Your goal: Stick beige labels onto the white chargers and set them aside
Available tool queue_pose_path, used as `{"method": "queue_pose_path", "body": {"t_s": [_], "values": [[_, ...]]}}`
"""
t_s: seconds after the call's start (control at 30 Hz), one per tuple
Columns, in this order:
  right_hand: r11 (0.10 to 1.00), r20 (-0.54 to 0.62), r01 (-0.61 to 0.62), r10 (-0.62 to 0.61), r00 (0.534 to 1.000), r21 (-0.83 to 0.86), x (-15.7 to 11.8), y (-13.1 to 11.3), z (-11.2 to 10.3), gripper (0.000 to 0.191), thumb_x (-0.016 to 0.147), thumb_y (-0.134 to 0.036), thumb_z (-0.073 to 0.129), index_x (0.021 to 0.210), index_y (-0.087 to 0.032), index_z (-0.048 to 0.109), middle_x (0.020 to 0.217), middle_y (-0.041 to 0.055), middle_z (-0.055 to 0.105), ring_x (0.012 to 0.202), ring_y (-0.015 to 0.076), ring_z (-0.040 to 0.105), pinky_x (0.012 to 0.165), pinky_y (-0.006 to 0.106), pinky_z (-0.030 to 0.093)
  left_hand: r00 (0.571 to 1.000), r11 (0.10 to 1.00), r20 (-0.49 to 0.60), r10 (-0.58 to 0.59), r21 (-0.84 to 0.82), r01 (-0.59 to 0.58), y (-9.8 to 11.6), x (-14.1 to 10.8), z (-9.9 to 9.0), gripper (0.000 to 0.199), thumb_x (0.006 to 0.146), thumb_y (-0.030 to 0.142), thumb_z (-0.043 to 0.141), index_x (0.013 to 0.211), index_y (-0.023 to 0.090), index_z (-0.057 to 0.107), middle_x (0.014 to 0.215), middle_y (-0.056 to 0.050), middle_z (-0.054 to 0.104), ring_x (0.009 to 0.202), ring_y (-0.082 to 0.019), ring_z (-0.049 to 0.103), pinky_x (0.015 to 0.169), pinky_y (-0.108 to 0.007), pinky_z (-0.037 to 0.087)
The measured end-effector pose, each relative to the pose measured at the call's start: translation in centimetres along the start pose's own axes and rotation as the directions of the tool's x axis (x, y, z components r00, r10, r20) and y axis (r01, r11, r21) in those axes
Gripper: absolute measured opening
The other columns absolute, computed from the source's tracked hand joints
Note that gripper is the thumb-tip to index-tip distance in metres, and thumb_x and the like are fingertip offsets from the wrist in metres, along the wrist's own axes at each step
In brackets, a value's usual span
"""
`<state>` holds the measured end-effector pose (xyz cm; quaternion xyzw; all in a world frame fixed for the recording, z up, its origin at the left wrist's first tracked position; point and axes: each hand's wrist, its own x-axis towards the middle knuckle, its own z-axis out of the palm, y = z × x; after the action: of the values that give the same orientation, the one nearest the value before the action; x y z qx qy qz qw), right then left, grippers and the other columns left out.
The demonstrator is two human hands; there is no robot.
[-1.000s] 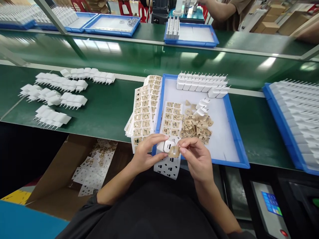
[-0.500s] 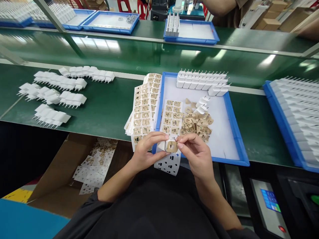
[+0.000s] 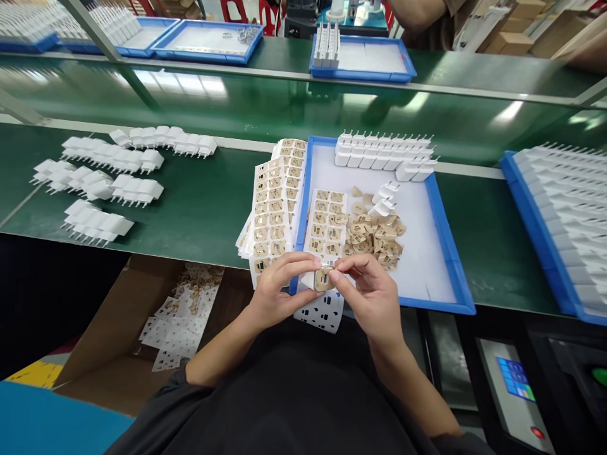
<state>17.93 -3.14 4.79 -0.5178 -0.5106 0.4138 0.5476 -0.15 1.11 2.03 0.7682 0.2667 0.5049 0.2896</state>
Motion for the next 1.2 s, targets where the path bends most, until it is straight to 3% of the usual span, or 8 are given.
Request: {"method": "queue_pose_path", "body": {"t_s": [0.23, 0.33, 0.43, 0.5, 0.67, 0.9, 1.07, 1.2], "values": [[0.933, -0.061, 0.098, -0.126, 0.990, -0.346, 0.1, 0.1, -0.2, 0.009, 0.090, -0.029, 0.071, 0.095, -0.025, 0.065, 0.084, 0.0009, 0.065, 0.080, 0.0171, 0.063, 0.079, 0.035, 0.053, 0.998, 1.000, -0.064, 0.008, 0.011, -0.007, -0.3, -0.6, 0.2, 0.044, 0.082, 0.016, 0.080, 0.121, 0.024, 0.063, 0.114, -0.008, 0.071, 0.108, -0.022, 0.070, 0.097, -0.040, 0.059], [0.983, -0.018, 0.041, -0.045, 0.999, -0.176, 0.2, 0.4, -0.5, 0.010, 0.092, -0.031, 0.067, 0.101, -0.026, 0.065, 0.089, 0.0016, 0.064, 0.083, 0.0168, 0.063, 0.077, 0.033, 0.055, 0.994, 0.997, -0.112, -0.014, -0.077, 0.005, -0.6, -1.1, 0.3, 0.050, 0.079, 0.012, 0.082, 0.122, 0.026, 0.061, 0.117, -0.008, 0.070, 0.112, -0.024, 0.069, 0.105, -0.049, 0.056], [0.996, 0.143, -0.039, 0.027, 0.989, 0.081, -0.1, 0.6, 0.0, 0.024, 0.090, -0.032, 0.069, 0.114, -0.028, 0.063, 0.112, 0.0054, 0.064, 0.107, 0.0207, 0.064, 0.085, 0.033, 0.058, 0.991, 0.993, -0.130, -0.031, -0.118, 0.016, -0.7, -1.2, 0.6, 0.052, 0.079, 0.010, 0.080, 0.124, 0.027, 0.059, 0.119, -0.008, 0.069, 0.115, -0.025, 0.068, 0.105, -0.050, 0.056], [0.987, 0.174, -0.068, 0.041, 0.984, 0.148, -0.4, 0.6, 0.8, 0.032, 0.088, -0.031, 0.071, 0.118, -0.030, 0.062, 0.126, 0.0065, 0.061, 0.121, 0.0224, 0.060, 0.091, 0.034, 0.057, 0.991, 0.993, -0.131, -0.039, -0.117, 0.023, -0.6, -1.1, 0.9, 0.050, 0.080, 0.009, 0.078, 0.124, 0.025, 0.059, 0.118, -0.009, 0.068, 0.118, -0.025, 0.067, 0.104, -0.048, 0.056], [0.961, 0.082, -0.081, 0.061, 0.995, 0.265, -0.6, 0.5, 2.4, 0.017, 0.089, -0.029, 0.070, 0.104, -0.030, 0.062, 0.121, 0.0052, 0.062, 0.122, 0.0216, 0.059, 0.090, 0.033, 0.056, 0.983, 0.997, -0.166, 0.072, 0.000, -0.074, -0.2, -0.6, 1.7, 0.044, 0.083, 0.010, 0.075, 0.120, 0.026, 0.059, 0.115, -0.007, 0.068, 0.117, -0.024, 0.068, 0.103, -0.046, 0.058], [0.936, 0.043, -0.032, 0.018, 0.999, 0.351, -0.3, 0.6, 2.8, 0.005, 0.090, -0.027, 0.066, 0.095, -0.030, 0.067, 0.112, 0.0034, 0.065, 0.114, 0.0200, 0.062, 0.093, 0.035, 0.054, 0.963, 0.985, -0.209, 0.169, 0.061, -0.159, -0.3, -0.6, 1.9, 0.041, 0.082, 0.010, 0.076, 0.115, 0.026, 0.057, 0.112, -0.005, 0.067, 0.115, -0.024, 0.070, 0.099, -0.048, 0.061], [0.918, 0.017, -0.040, 0.036, 0.999, 0.395, -0.3, 0.6, 2.8, 0.005, 0.088, -0.026, 0.067, 0.091, -0.028, 0.069, 0.108, 0.0034, 0.067, 0.111, 0.0203, 0.064, 0.096, 0.037, 0.054, 0.962, 0.981, -0.192, 0.191, 0.081, -0.179, -0.6, -0.8, 1.8, 0.046, 0.080, 0.007, 0.077, 0.116, 0.028, 0.057, 0.114, -0.004, 0.067, 0.117, -0.025, 0.069, 0.097, -0.049, 0.062], [0.924, 0.109, -0.066, 0.026, 0.994, 0.376, -0.3, 0.8, 1.9, 0.015, 0.090, -0.022, 0.064, 0.100, -0.029, 0.072, 0.116, 0.0041, 0.068, 0.118, 0.0218, 0.062, 0.099, 0.039, 0.053, 0.971, 0.990, -0.203, 0.128, -0.026, -0.136, -0.8, -1.1, 1.8, 0.052, 0.079, 0.008, 0.080, 0.121, 0.028, 0.057, 0.116, -0.006, 0.066, 0.117, -0.025, 0.069, 0.100, -0.050, 0.060]]}}
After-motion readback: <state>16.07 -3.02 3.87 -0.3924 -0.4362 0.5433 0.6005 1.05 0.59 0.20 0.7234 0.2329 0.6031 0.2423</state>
